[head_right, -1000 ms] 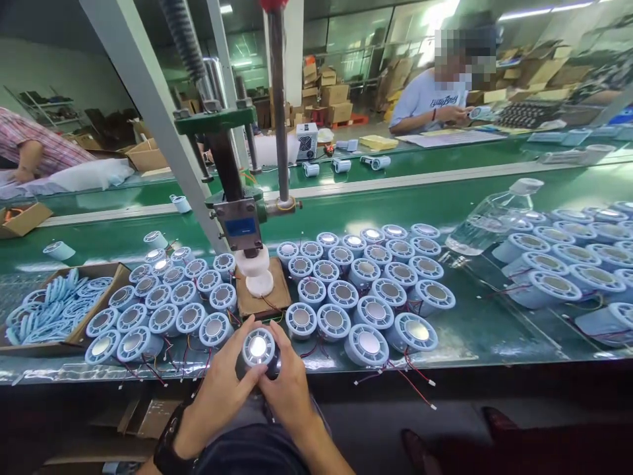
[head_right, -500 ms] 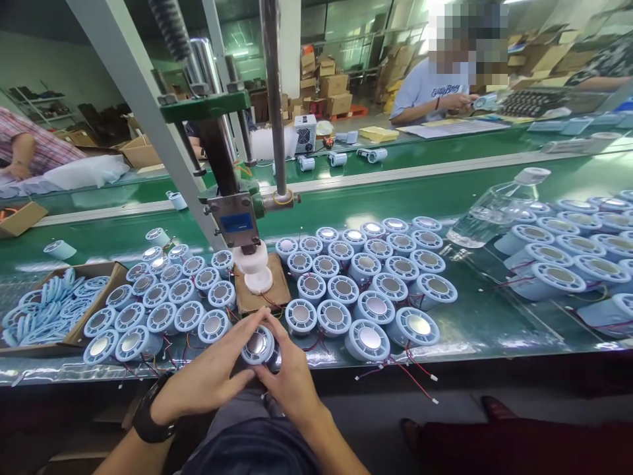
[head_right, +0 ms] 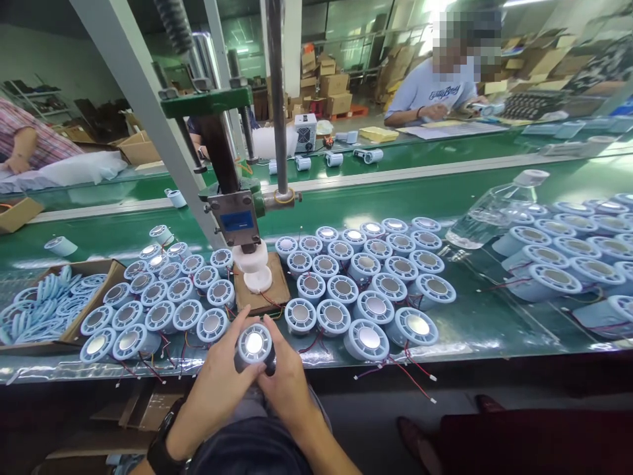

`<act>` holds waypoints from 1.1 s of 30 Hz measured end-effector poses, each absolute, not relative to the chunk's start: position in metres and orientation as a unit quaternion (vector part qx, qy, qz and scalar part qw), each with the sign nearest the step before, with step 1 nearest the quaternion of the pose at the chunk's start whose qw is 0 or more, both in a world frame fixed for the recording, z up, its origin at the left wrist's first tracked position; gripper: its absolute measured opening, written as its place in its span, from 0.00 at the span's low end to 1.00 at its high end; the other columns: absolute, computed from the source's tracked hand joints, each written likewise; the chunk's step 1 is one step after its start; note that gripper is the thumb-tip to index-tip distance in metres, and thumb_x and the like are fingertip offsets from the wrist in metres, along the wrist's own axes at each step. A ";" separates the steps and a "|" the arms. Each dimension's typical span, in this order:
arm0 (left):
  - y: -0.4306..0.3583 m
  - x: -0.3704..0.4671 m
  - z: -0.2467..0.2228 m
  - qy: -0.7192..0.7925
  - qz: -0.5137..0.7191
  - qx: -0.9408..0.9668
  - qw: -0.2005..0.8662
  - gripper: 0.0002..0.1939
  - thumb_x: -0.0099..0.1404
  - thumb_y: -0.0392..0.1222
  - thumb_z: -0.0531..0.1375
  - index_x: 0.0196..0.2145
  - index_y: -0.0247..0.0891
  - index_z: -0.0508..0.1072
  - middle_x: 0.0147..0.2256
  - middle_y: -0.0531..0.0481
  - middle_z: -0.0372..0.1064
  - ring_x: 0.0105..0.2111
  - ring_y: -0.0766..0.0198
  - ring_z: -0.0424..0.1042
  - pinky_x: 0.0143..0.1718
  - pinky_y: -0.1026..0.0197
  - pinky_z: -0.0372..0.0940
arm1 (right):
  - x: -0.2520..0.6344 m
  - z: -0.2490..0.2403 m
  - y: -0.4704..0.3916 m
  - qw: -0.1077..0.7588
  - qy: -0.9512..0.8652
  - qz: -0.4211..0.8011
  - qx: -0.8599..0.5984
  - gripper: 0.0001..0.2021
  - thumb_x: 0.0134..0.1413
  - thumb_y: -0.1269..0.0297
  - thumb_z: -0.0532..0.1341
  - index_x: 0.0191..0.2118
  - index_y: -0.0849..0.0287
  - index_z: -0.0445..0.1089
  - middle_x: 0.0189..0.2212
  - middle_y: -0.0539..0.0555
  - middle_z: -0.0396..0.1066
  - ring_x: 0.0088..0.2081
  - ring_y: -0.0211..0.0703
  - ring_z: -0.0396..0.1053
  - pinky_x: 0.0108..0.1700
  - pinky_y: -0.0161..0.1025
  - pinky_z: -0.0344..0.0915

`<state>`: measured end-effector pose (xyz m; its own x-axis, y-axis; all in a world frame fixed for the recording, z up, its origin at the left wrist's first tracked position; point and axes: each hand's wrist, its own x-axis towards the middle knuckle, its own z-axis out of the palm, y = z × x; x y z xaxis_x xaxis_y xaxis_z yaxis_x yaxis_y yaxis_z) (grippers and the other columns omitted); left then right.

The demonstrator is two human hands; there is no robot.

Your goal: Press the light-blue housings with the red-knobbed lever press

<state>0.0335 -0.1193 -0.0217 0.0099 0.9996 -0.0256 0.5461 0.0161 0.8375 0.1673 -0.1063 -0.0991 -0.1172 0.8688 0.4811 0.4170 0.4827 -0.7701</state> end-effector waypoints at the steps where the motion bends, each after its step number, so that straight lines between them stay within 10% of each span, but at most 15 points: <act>1: -0.118 0.035 -0.019 0.632 0.331 0.604 0.355 0.44 0.53 0.27 0.61 0.66 0.47 0.55 0.59 0.49 0.67 0.60 0.55 0.65 0.64 0.49 0.59 | 0.167 -0.099 -0.106 0.487 -0.709 0.234 -0.453 0.37 0.46 0.77 0.57 0.66 0.58 0.56 0.57 0.57 0.68 0.54 0.44 0.72 0.54 0.37 0.72; 13: -0.122 0.047 -0.032 0.659 0.403 0.496 0.396 0.49 0.50 0.26 0.61 0.67 0.47 0.51 0.58 0.48 0.68 0.61 0.53 0.64 0.65 0.48 0.56 | 0.161 -0.099 -0.109 0.492 -0.726 0.182 -0.445 0.39 0.52 0.77 0.55 0.70 0.57 0.47 0.58 0.58 0.67 0.56 0.45 0.70 0.56 0.39 0.71; 22: -0.137 0.058 -0.066 0.619 0.416 0.571 0.341 0.29 0.69 0.41 0.52 0.67 0.38 0.52 0.68 0.39 0.49 0.69 0.52 0.48 0.69 0.43 0.47 | 0.189 -0.079 -0.109 0.328 -0.830 0.222 -0.392 0.40 0.54 0.79 0.52 0.72 0.57 0.42 0.66 0.61 0.53 0.65 0.50 0.58 0.62 0.46 0.66; 33: -0.117 0.031 -0.017 0.615 0.407 0.586 0.335 0.28 0.52 0.36 0.63 0.53 0.37 0.71 0.49 0.44 0.74 0.49 0.52 0.73 0.55 0.51 0.66 | 0.214 0.248 0.008 0.539 -0.750 -0.106 -0.369 0.26 0.56 0.66 0.58 0.60 0.70 0.62 0.57 0.56 0.66 0.63 0.46 0.59 0.56 0.35 0.62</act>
<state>0.0313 -0.1173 -0.0167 -0.0877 0.9941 0.0644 0.4488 -0.0183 0.8934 0.2137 0.0082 0.2478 -0.1478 0.4385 0.8865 0.6677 0.7055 -0.2377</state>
